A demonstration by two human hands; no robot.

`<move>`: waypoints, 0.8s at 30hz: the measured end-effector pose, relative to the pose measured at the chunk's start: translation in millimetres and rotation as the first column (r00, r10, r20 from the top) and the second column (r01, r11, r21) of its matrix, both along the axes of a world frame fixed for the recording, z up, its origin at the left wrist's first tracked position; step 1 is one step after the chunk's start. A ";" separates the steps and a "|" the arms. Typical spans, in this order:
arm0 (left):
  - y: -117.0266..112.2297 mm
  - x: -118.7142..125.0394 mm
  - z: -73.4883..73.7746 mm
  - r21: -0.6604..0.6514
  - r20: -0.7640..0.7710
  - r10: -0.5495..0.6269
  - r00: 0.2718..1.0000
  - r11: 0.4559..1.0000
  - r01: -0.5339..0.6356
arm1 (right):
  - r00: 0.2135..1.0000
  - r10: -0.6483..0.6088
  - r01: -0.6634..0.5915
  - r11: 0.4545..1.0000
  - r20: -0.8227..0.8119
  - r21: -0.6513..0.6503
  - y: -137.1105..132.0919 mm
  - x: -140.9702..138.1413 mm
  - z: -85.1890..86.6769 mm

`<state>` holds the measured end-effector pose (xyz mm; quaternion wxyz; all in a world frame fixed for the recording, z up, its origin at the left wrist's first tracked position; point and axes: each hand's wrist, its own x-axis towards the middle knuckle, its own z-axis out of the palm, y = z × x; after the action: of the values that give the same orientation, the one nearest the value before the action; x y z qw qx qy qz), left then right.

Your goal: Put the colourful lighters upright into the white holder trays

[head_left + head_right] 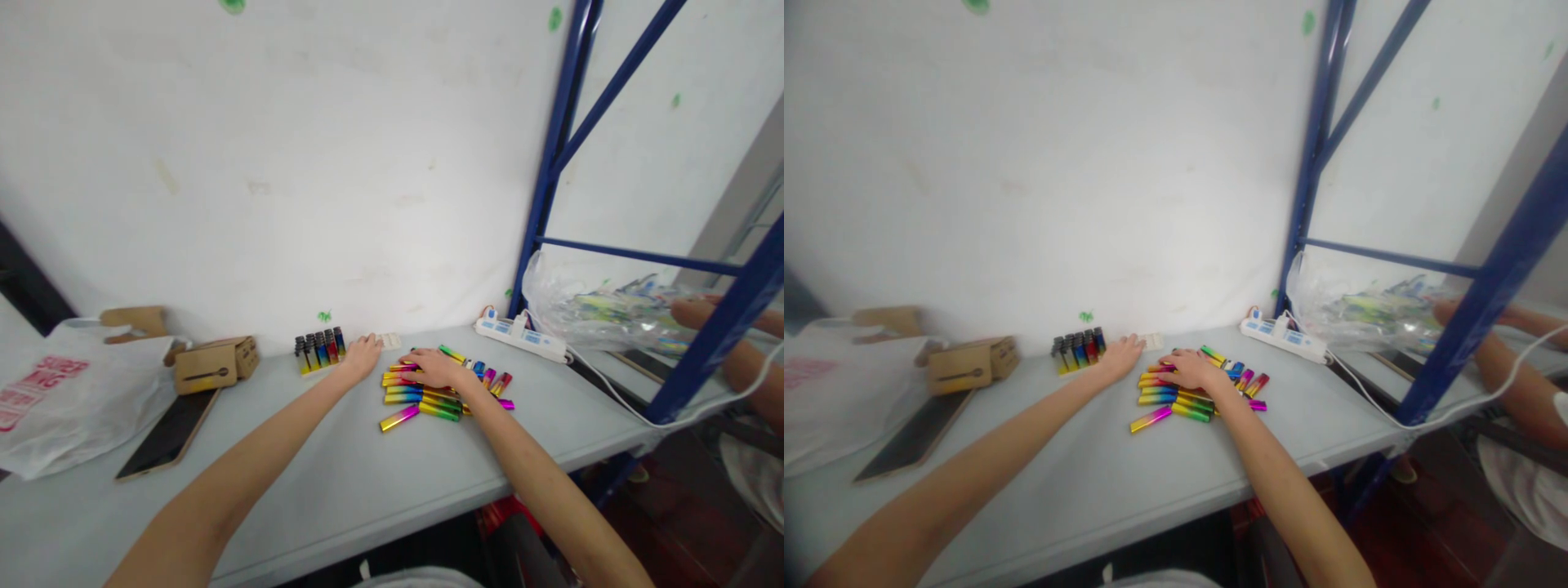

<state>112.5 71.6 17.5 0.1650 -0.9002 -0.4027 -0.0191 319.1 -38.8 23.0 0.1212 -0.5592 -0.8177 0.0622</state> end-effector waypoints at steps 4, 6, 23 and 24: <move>2.3 0.7 0.8 0.029 -0.019 -0.010 1.000 1.000 0.011 | 1.000 -0.008 0.008 1.000 0.003 -0.006 -1.8 -0.9 1.4; 2.9 -0.1 0.3 0.047 -0.026 -0.022 0.999 0.999 0.023 | 1.000 -0.007 0.007 1.000 0.005 -0.010 -2.5 -1.2 1.6; -1.6 -65.7 36.5 0.330 0.178 -0.101 0.979 0.943 0.038 | 1.000 0.013 -0.013 1.000 -0.011 -0.019 0.3 0.6 -3.0; 3.3 -78.8 38.6 0.324 0.216 -0.076 0.973 0.946 0.001 | 1.000 0.014 -0.014 1.000 -0.010 -0.020 0.8 1.2 -3.5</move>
<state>33.6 74.9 56.0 0.2625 -0.8608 -0.3925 -0.1900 320.3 -38.0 19.6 0.1190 -0.5544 -0.8204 0.0740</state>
